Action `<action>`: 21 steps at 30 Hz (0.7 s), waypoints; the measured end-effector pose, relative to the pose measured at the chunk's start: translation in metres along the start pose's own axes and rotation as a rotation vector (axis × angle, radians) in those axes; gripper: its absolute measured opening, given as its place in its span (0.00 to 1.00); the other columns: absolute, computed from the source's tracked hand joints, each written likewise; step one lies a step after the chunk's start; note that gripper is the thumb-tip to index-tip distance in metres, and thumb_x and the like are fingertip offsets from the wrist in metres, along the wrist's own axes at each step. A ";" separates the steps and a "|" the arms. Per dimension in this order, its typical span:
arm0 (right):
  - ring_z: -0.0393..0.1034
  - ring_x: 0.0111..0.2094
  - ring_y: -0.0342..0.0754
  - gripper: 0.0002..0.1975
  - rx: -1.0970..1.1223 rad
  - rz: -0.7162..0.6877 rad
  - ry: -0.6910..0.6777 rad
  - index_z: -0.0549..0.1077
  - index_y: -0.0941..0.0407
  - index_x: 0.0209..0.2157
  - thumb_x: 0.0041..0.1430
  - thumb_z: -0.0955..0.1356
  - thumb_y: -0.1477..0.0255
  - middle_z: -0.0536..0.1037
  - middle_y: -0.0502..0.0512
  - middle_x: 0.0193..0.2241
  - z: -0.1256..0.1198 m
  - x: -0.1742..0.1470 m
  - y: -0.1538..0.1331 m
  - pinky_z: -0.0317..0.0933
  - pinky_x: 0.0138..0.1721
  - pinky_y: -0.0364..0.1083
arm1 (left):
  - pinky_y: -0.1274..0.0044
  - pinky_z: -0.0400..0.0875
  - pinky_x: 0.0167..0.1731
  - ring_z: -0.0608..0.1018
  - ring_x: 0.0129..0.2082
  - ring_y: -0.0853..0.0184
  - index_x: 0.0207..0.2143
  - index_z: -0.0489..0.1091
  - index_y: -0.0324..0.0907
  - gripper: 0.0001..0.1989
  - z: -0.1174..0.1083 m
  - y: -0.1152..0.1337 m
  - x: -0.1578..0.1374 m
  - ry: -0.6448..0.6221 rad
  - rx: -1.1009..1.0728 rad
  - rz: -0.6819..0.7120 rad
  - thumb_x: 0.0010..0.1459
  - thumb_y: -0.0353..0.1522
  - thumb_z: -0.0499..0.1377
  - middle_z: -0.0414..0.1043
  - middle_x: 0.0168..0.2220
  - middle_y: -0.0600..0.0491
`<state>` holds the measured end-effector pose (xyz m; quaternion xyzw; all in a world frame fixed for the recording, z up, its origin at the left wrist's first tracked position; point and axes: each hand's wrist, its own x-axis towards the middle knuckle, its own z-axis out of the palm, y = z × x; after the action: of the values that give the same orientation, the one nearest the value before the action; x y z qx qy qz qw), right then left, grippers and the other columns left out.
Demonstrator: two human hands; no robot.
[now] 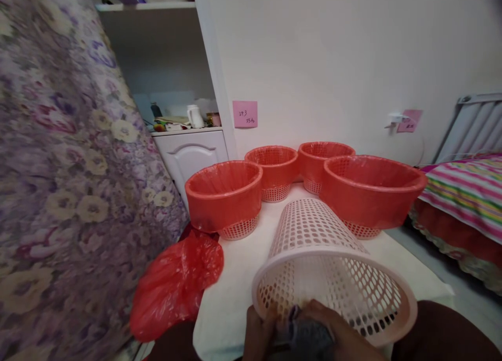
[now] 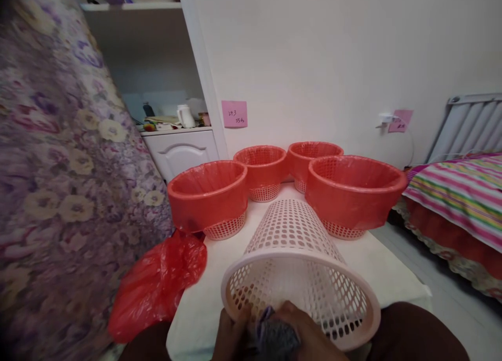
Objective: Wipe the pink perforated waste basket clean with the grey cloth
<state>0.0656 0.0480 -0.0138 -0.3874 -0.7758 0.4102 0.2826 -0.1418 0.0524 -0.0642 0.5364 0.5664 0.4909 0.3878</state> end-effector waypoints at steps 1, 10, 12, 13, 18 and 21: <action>0.71 0.41 0.50 0.26 0.037 -0.008 0.006 0.75 0.50 0.40 0.37 0.62 0.81 0.76 0.51 0.37 -0.007 0.003 -0.003 0.63 0.43 0.46 | 0.70 0.75 0.40 0.80 0.36 0.55 0.34 0.76 0.33 0.25 -0.002 -0.002 0.000 0.017 -0.007 -0.007 0.56 0.48 0.55 0.80 0.29 0.45; 0.62 0.57 0.56 0.29 -0.196 0.050 0.429 0.74 0.53 0.46 0.40 0.62 0.81 0.76 0.57 0.47 -0.049 0.068 0.017 0.52 0.60 0.56 | 0.70 0.76 0.41 0.80 0.41 0.53 0.39 0.77 0.35 0.26 -0.006 0.004 -0.004 0.164 -0.028 0.025 0.52 0.50 0.59 0.81 0.37 0.44; 0.62 0.57 0.58 0.23 -0.256 0.117 0.477 0.74 0.51 0.46 0.48 0.63 0.77 0.77 0.57 0.46 -0.055 0.091 0.023 0.51 0.60 0.58 | 0.70 0.75 0.44 0.80 0.43 0.54 0.40 0.76 0.36 0.27 -0.001 0.008 -0.004 0.159 -0.012 0.040 0.51 0.51 0.58 0.80 0.40 0.43; 0.62 0.57 0.58 0.20 -0.265 0.142 0.484 0.74 0.51 0.47 0.52 0.63 0.75 0.78 0.57 0.46 -0.056 0.102 0.026 0.52 0.60 0.58 | 0.70 0.75 0.45 0.80 0.43 0.54 0.39 0.77 0.36 0.27 0.001 0.009 -0.004 0.159 0.006 0.041 0.51 0.51 0.58 0.80 0.40 0.43; 0.64 0.55 0.56 0.17 -0.284 0.204 0.445 0.70 0.52 0.52 0.63 0.63 0.66 0.73 0.59 0.52 -0.042 0.149 0.042 0.56 0.57 0.61 | 0.69 0.74 0.47 0.80 0.43 0.54 0.37 0.76 0.36 0.26 0.003 0.004 -0.005 0.170 0.063 0.037 0.50 0.50 0.59 0.81 0.36 0.43; 0.65 0.54 0.55 0.18 -0.307 0.222 0.403 0.69 0.53 0.52 0.63 0.65 0.62 0.69 0.59 0.55 -0.029 0.163 0.049 0.57 0.56 0.61 | 0.70 0.74 0.47 0.80 0.42 0.54 0.38 0.76 0.36 0.25 0.002 -0.001 -0.005 0.151 0.067 0.038 0.50 0.49 0.59 0.81 0.35 0.43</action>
<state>0.0178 0.2142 -0.0213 -0.5820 -0.7099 0.2308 0.3227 -0.1396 0.0482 -0.0659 0.5211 0.6001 0.5178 0.3165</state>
